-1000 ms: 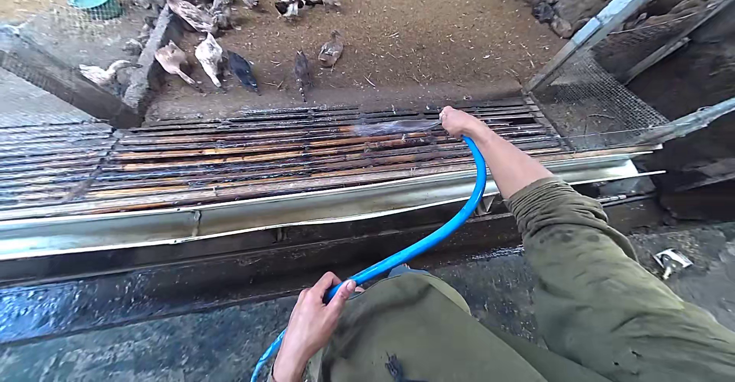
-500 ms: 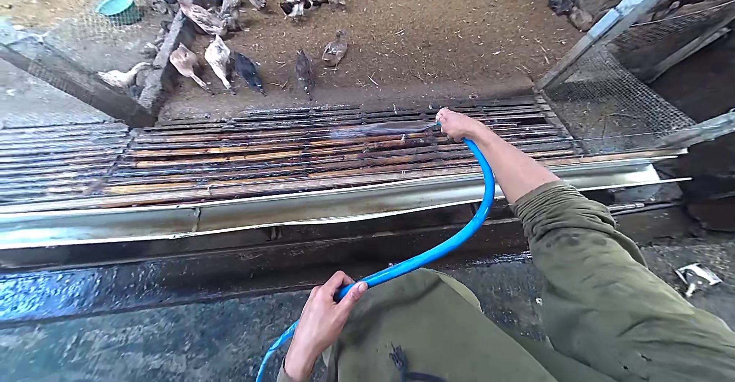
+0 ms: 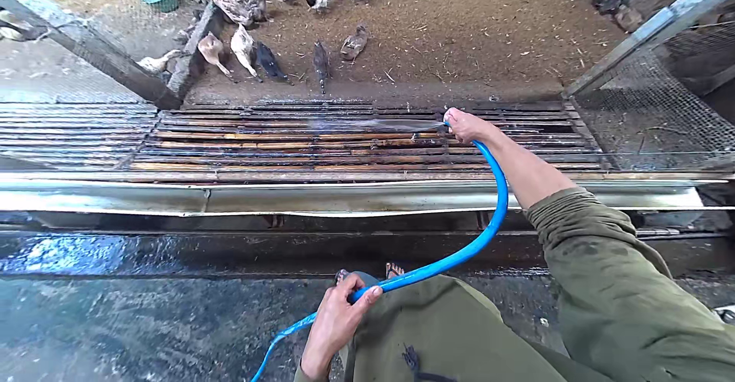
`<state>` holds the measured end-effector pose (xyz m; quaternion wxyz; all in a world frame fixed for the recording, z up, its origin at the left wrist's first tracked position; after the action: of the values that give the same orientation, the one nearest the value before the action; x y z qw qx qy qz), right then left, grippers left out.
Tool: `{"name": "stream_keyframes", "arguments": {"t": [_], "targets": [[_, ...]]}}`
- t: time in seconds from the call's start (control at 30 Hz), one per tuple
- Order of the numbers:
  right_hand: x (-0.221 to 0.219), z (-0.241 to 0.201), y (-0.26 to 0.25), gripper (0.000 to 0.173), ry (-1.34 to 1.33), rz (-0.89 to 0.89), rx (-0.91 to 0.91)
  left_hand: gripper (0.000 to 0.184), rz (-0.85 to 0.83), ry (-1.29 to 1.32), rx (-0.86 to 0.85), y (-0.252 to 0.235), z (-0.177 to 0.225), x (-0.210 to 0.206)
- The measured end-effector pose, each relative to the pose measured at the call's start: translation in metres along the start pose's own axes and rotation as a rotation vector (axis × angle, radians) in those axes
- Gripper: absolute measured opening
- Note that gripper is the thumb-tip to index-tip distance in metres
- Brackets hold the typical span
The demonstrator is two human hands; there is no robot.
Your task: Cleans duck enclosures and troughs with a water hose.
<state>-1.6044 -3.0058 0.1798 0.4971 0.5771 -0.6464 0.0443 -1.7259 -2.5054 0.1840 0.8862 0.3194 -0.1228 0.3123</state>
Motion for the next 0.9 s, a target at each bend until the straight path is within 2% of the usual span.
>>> {"name": "stream_keyframes", "arguments": {"t": [0.4,0.57,0.9], "targets": [[0.007,0.038,0.006,0.045,0.219,0.005,-0.202,0.052,0.071,0.003,-0.016,-0.004,0.003,-0.007],[0.003,0.054,-0.003,0.044,0.19,0.053,-0.197,0.05,0.051,0.0,-0.001,-0.003,0.001,-0.013],[0.001,0.066,0.001,0.042,0.128,0.004,-0.18,0.05,0.051,-0.023,-0.02,0.001,0.01,-0.02]]}}
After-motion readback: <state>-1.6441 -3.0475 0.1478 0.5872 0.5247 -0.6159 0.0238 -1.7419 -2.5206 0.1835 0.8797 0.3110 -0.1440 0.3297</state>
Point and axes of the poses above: each hand's wrist, its own y-axis away from the middle knuckle, its own x-axis out of the back of the hand, z = x × y, the point moved 4 cm from there along -y, towards the middle knuckle, and after that the axes turned 4 degrees about -z, right-handed, at the moved point
